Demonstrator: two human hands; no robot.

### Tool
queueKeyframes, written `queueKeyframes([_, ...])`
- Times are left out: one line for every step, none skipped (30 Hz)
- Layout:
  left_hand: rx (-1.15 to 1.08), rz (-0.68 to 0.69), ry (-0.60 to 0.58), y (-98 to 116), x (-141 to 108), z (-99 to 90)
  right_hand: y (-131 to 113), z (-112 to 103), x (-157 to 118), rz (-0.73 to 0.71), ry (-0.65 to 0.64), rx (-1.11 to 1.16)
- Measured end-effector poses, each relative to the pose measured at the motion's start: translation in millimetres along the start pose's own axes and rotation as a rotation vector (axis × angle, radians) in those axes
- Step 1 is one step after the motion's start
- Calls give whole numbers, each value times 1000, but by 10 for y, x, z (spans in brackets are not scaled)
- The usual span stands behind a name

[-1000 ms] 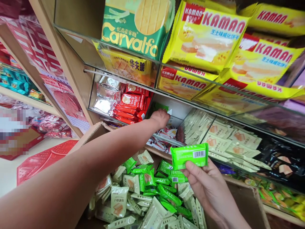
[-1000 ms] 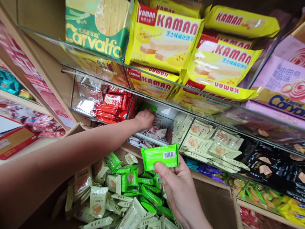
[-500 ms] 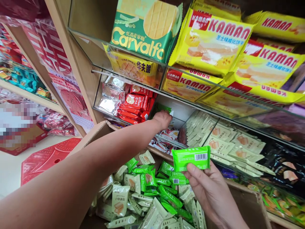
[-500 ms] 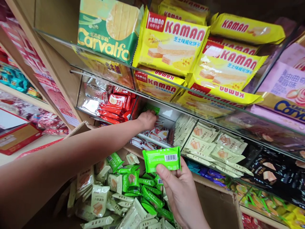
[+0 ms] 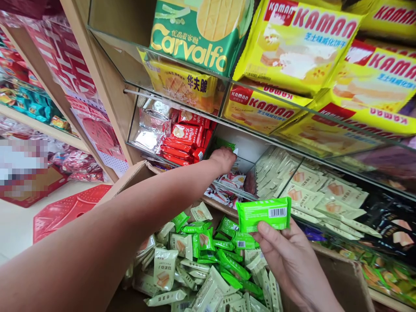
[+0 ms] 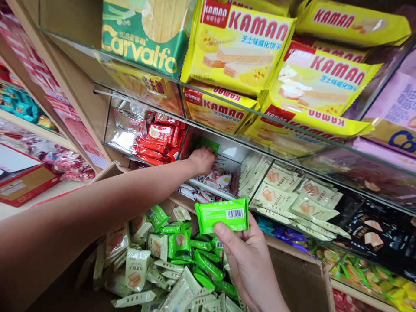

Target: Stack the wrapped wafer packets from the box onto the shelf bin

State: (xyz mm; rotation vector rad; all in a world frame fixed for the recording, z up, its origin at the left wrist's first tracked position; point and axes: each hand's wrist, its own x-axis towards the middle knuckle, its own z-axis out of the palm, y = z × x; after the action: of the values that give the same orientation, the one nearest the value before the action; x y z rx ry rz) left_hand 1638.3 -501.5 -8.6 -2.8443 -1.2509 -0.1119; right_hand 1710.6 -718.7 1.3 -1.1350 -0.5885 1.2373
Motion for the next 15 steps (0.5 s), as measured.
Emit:
queueKeyframes([-5, -1, -1, 0, 0, 0, 3, -3, 0, 3, -3, 4])
queueKeyframes([-11, -2, -2, 0, -1, 0, 8, -6, -1, 7, -7, 8])
queueKeyframes([-20, -3, -4, 0, -3, -2, 14, -9, -2, 9, -10, 13])
queueKeyframes([-30, -5, -6, 1, -5, -4, 20, -10, -4, 10, -14, 18])
queueKeyframes([-42, -9, -9, 3, -7, -6, 23, -10, -7, 12, -18, 22])
queueKeyframes([-56, -16, -14, 5, -10, -10, 21, -8, -10, 12, -21, 25])
queueKeyframes([-73, -28, -20, 8, -12, -14, 11, -3, -12, 9, -21, 31])
queueKeyframes([-92, -44, -27, 11, -13, -18, -10, 6, -12, 3, -19, 40])
queueKeyframes([-114, -65, -33, 13, -14, -23, -42, 18, -6, -4, -14, 52])
queueKeyframes([-139, -93, -39, 14, -12, -28, -85, 34, 6, -8, -8, 61])
queueKeyframes([-167, -126, -45, 13, -9, -34, -136, 55, 30, -18, -2, 68])
queueKeyframes([-198, -162, -52, 10, -4, -39, -192, 78, 67, -38, 3, 74])
queueKeyframes([-230, -202, -60, 4, 3, -45, -246, 104, 120, -64, 6, 81])
queueKeyframes([-265, -243, -69, -4, 11, -51, -294, 131, 189, -91, 4, 91])
queueKeyframes([-301, -284, -79, -15, 19, -57, -330, 157, 276, -114, -2, 109])
